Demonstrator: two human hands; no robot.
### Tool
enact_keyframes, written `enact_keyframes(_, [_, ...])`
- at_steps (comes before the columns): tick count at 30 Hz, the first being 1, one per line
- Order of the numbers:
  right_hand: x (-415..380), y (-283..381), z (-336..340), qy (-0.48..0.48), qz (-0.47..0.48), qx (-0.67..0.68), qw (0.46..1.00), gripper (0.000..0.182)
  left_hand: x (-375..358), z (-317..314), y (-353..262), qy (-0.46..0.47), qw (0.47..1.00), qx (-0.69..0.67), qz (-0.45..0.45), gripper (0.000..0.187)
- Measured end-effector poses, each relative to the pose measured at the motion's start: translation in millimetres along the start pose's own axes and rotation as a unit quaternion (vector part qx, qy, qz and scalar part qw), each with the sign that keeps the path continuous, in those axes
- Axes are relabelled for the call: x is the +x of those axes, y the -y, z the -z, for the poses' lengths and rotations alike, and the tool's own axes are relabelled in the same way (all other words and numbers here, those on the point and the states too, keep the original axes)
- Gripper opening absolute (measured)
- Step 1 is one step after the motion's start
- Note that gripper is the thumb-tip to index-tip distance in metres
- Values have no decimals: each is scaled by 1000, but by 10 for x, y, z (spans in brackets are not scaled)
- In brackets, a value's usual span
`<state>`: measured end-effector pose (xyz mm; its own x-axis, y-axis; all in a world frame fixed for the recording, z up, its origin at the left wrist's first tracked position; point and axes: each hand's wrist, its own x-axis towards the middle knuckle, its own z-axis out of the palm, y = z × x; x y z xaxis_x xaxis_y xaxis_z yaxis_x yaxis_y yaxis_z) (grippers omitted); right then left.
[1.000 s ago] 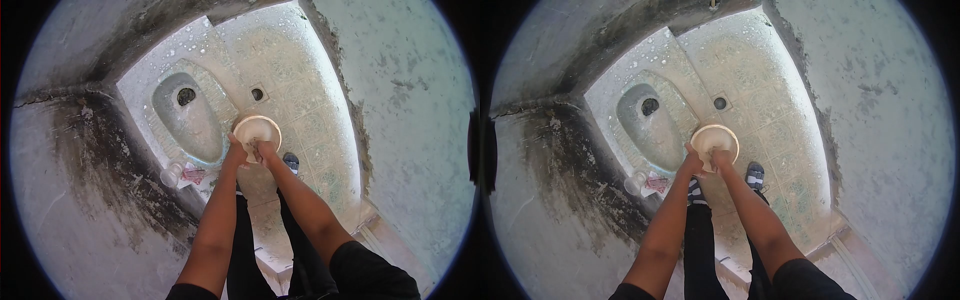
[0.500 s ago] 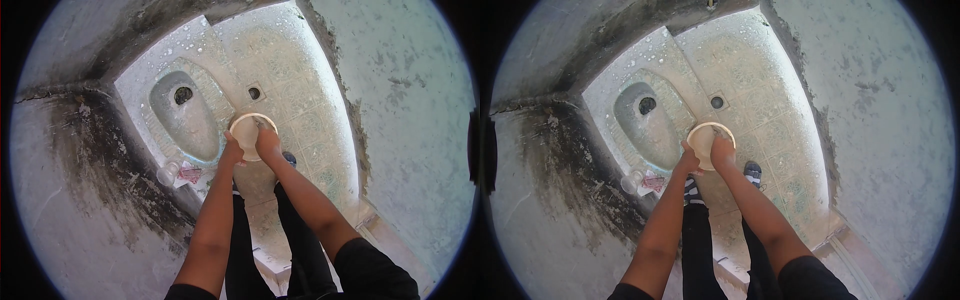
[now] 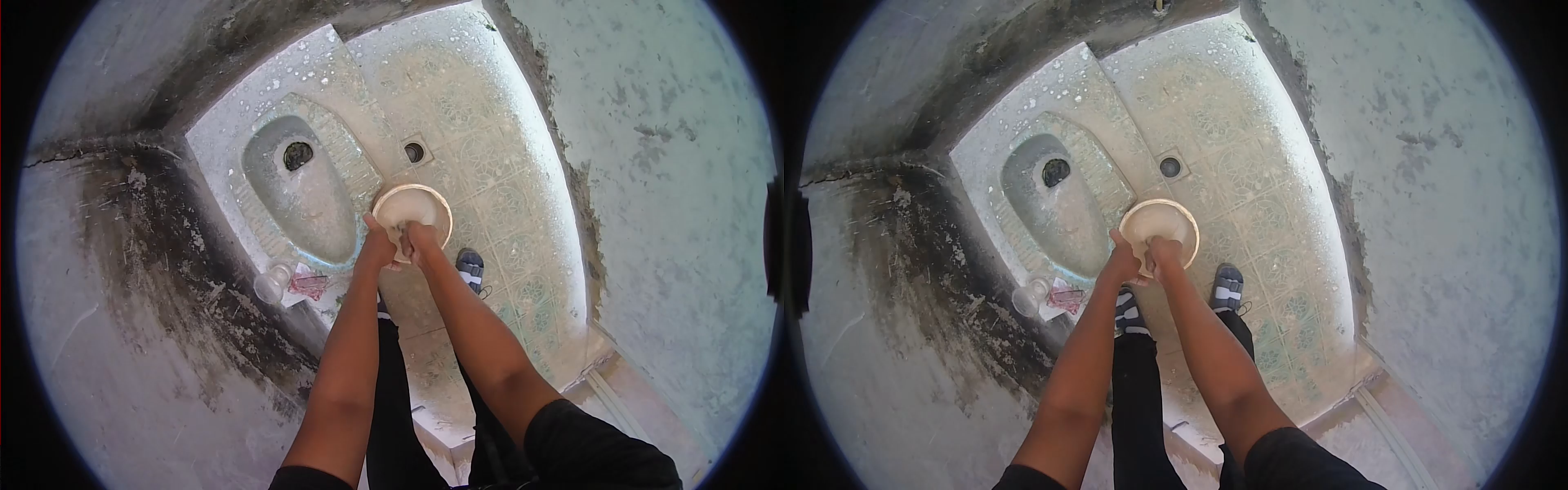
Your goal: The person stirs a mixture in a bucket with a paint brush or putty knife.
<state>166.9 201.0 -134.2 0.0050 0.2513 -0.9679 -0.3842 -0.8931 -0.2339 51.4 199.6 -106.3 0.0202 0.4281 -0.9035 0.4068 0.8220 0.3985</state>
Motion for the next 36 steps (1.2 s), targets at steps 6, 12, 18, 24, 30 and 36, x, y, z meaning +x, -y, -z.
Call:
enact_keyframes(6, [53,85,-30,-20,-129,418,899,19,-1,7,-15,16,1000,-2,11,91])
enact_keyframes(12, [-482,27,80,-8,-75,486,871,13,318,-49,348,40,991,115,-59,81])
enact_keyframes(18, [-654,51,260,-186,457,-486,722,15,54,17,86,26,998,48,-38,84])
enact_keyframes(24, [-298,124,44,-80,301,-697,645,17,-22,44,4,23,998,49,-29,87])
enact_keyframes(30, [-61,-393,335,-92,450,-563,687,13,377,-98,369,-11,992,99,-72,95])
enact_keyframes(36, [117,-308,228,-60,220,-324,918,14,180,2,227,58,997,-59,9,97])
